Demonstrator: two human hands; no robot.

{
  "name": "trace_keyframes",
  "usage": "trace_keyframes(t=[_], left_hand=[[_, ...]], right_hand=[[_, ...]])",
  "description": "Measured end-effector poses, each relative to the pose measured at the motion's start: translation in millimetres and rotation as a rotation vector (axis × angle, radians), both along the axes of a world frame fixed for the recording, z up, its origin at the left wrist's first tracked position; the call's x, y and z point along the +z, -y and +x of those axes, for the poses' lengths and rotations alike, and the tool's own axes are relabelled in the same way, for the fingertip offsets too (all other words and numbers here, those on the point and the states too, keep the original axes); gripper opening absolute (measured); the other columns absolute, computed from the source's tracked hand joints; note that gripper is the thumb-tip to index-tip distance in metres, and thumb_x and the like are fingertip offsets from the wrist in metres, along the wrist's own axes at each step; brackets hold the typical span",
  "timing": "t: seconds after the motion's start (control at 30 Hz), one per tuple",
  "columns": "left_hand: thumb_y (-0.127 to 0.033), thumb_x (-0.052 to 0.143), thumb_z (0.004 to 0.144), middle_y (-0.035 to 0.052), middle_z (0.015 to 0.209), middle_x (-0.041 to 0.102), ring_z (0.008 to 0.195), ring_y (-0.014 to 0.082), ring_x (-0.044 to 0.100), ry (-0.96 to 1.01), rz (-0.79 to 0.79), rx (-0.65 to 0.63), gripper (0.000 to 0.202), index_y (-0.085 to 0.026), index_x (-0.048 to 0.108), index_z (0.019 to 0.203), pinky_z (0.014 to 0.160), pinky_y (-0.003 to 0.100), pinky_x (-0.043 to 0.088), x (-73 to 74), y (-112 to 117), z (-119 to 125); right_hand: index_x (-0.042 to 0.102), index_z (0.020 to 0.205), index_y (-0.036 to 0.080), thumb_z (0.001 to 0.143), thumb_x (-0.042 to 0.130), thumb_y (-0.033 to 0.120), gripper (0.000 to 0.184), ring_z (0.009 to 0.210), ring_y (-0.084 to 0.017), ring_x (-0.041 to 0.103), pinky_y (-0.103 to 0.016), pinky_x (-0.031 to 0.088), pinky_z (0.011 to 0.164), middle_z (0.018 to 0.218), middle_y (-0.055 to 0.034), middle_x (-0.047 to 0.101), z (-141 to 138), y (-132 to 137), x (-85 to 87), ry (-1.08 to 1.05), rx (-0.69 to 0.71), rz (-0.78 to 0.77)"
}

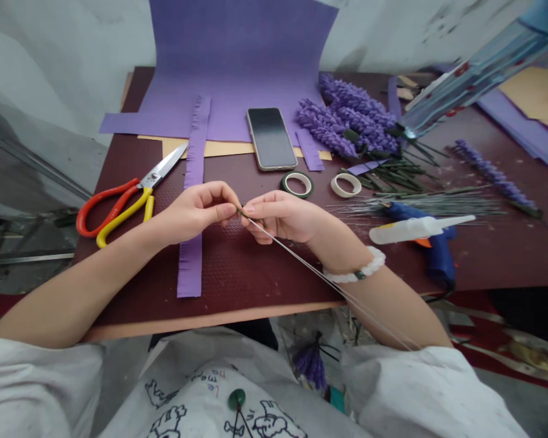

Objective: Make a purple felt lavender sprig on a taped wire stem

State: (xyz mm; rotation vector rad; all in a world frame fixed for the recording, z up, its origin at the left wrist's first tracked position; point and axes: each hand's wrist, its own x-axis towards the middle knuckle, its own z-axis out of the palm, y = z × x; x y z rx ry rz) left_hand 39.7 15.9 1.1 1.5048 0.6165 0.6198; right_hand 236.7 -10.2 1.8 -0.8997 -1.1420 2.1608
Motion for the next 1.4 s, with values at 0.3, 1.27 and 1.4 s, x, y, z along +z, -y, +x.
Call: trace_keyframes(t=[0.3, 1.27, 1.4], left_hand=[[-0.042, 0.075, 0.072, 0.0016, 0.072, 0.064, 0.062, 0.0075, 0.056, 0.058, -0.212, 0.007, 0.035, -0.012, 0.062, 0.084, 0.061, 0.021, 0.044, 1.2, 1.5, 3.3], [-0.053, 0.074, 0.068, 0.0026, 0.067, 0.063, 0.054, 0.0072, 0.054, -0.033, -0.325, -0.020, 0.044, -0.012, 0.061, 0.073, 0.053, 0.021, 0.043, 2.3, -1.1, 1.8], [-0.041, 0.075, 0.072, 0.0014, 0.068, 0.066, 0.055, 0.0053, 0.054, -0.115, -0.171, 0.022, 0.031, -0.012, 0.062, 0.072, 0.054, 0.018, 0.042, 2.9, -0.5, 1.0]], right_hand=[[0.064, 0.064, 0.012, 0.064, 0.079, 0.034, 0.027, 0.040, -0.005, 0.046, -0.018, 0.038, 0.040, 0.048, 0.0039, 0.055, -1.9, 2.2, -1.0, 0.054, -0.085, 0.076], [0.064, 0.068, 0.013, 0.071, 0.073, 0.036, 0.025, 0.042, -0.005, 0.047, -0.018, 0.036, 0.043, 0.050, 0.0041, 0.055, 0.1, 2.3, -5.3, 0.168, -0.035, 0.218], [0.066, 0.072, 0.012, 0.074, 0.070, 0.035, 0.024, 0.043, -0.005, 0.048, -0.019, 0.036, 0.044, 0.053, 0.0033, 0.057, 0.9, 3.1, -4.5, 0.175, -0.032, 0.228]])
